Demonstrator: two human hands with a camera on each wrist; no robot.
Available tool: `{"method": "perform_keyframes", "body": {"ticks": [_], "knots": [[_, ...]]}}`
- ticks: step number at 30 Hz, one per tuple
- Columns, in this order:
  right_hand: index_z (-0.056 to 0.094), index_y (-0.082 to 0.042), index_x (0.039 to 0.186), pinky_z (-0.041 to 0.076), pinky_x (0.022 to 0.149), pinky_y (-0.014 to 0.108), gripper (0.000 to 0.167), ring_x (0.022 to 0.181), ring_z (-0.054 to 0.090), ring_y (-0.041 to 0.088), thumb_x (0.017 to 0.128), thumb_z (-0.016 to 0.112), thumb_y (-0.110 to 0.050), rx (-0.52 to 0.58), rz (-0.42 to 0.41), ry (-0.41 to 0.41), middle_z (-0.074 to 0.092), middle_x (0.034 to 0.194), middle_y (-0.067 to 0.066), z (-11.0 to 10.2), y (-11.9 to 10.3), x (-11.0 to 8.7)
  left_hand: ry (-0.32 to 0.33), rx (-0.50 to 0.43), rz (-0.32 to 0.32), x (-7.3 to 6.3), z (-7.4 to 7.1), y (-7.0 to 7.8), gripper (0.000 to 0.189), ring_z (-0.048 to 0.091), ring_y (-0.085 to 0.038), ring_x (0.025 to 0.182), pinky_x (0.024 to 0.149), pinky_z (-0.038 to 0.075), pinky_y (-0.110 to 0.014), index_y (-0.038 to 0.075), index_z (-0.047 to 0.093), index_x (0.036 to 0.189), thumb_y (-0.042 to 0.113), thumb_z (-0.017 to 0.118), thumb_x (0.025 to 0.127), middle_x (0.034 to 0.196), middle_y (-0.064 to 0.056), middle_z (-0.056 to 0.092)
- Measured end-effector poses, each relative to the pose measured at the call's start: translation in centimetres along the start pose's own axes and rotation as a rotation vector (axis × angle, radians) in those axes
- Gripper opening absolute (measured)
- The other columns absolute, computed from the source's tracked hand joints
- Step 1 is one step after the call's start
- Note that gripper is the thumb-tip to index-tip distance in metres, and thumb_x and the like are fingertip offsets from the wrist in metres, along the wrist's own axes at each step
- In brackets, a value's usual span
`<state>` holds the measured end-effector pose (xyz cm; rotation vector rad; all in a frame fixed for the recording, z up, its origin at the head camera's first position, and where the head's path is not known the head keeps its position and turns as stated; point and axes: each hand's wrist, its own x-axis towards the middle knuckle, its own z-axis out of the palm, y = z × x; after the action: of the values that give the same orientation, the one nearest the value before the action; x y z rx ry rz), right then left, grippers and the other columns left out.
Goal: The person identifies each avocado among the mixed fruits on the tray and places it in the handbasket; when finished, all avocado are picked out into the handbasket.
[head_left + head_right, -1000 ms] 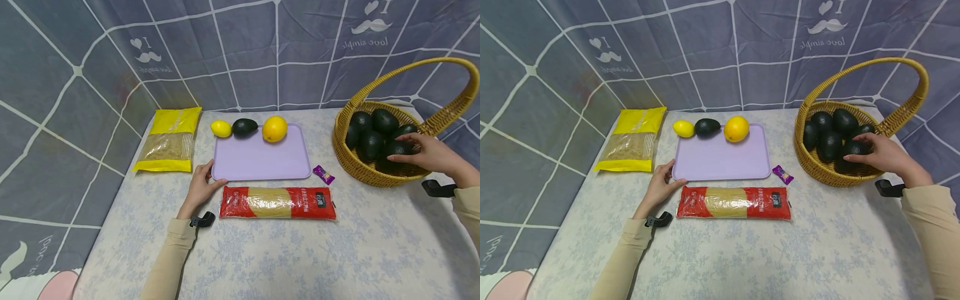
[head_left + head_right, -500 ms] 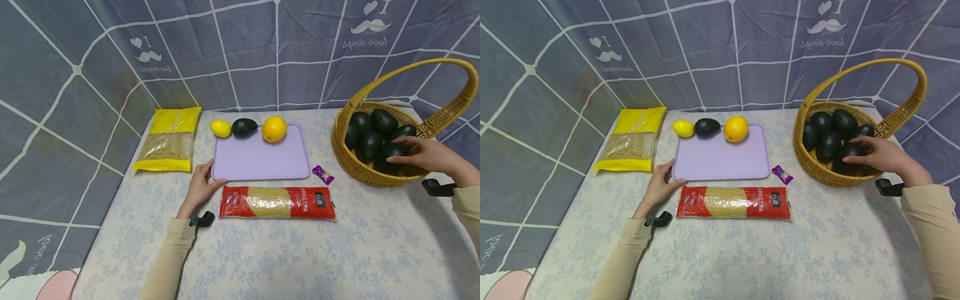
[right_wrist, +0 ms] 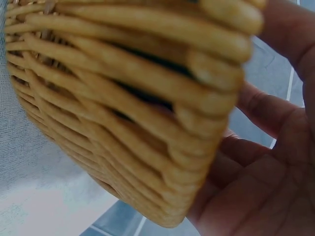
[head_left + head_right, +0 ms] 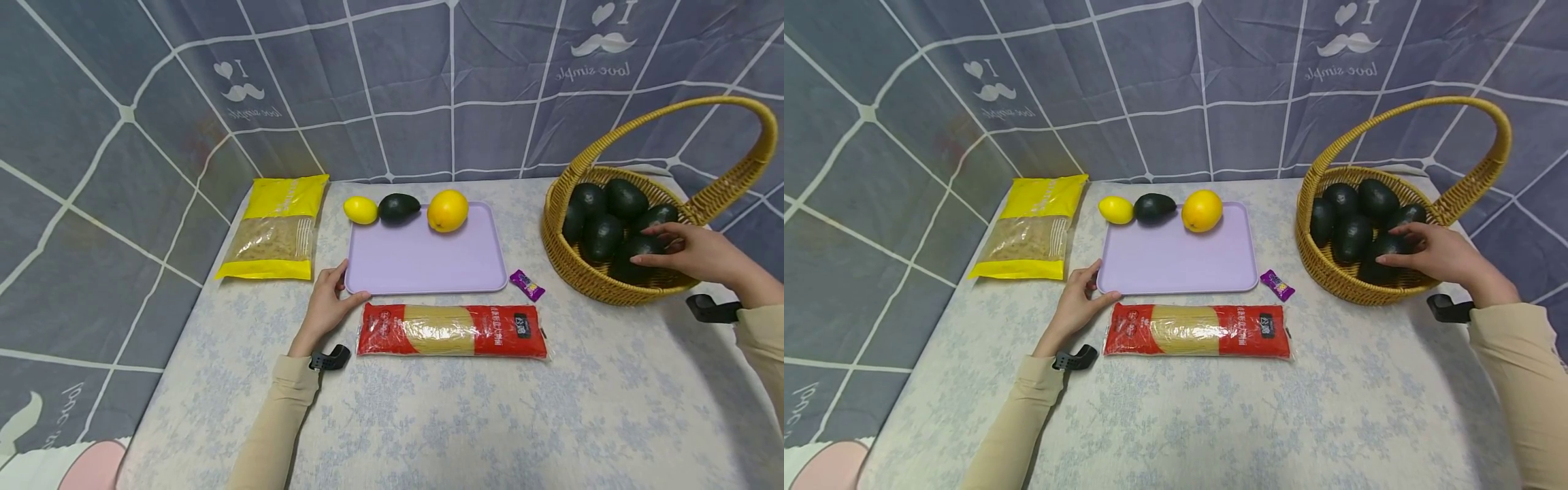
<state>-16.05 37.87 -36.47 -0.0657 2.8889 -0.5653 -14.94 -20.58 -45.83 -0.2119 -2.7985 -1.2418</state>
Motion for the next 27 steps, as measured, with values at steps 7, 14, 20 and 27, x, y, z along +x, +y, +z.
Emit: {"method": "perform_keyframes", "body": {"ticks": [7, 14, 20, 27], "knots": [[0.043, 0.014, 0.126, 0.042, 0.075, 0.061, 0.079, 0.097, 0.05, 0.053, 0.084, 0.068, -0.048, 0.01, -0.007, 0.007, 0.043, 0.117, 0.04, -0.06, 0.08, 0.05, 0.001, 0.001, -0.006, 0.02, 0.0, 0.07, 0.086, 0.039, -0.023, 0.085, 0.071, 0.033, -0.034, 0.0, 0.035, 0.145, 0.031, 0.079, 0.079, 0.099, -0.014, 0.041], [0.043, 0.014, 0.125, 0.042, 0.076, 0.061, 0.08, 0.097, 0.049, 0.053, 0.084, 0.067, -0.049, 0.008, 0.001, 0.002, 0.042, 0.118, 0.039, -0.15, -0.15, -0.02, -0.006, -0.002, -0.014, 0.06, 0.01, 0.06, 0.086, 0.039, -0.024, 0.085, 0.071, 0.033, -0.034, 0.0, 0.034, 0.145, 0.032, 0.079, 0.079, 0.099, -0.014, 0.041], [0.043, 0.014, 0.125, 0.041, 0.077, 0.061, 0.079, 0.098, 0.049, 0.053, 0.084, 0.068, -0.048, 0.015, 0.0, 0.006, 0.043, 0.117, 0.039, -0.06, -0.11, -0.06, 0.0, -0.005, -0.005, 0.1, 0.0, 0.08, 0.086, 0.039, -0.024, 0.084, 0.071, 0.033, -0.034, -0.001, 0.035, 0.145, 0.03, 0.079, 0.079, 0.098, -0.013, 0.041], [0.044, 0.015, 0.124, 0.041, 0.077, 0.062, 0.078, 0.099, 0.049, 0.055, 0.084, 0.068, -0.047, 0.02, -0.006, 0.018, 0.044, 0.117, 0.04, 0.1, -0.08, -0.1, 0.0, -0.006, -0.012, 0.09, 0.02, 0.04, 0.086, 0.039, -0.024, 0.085, 0.072, 0.033, -0.034, -0.001, 0.035, 0.145, 0.03, 0.079, 0.079, 0.1, -0.014, 0.041]]}}
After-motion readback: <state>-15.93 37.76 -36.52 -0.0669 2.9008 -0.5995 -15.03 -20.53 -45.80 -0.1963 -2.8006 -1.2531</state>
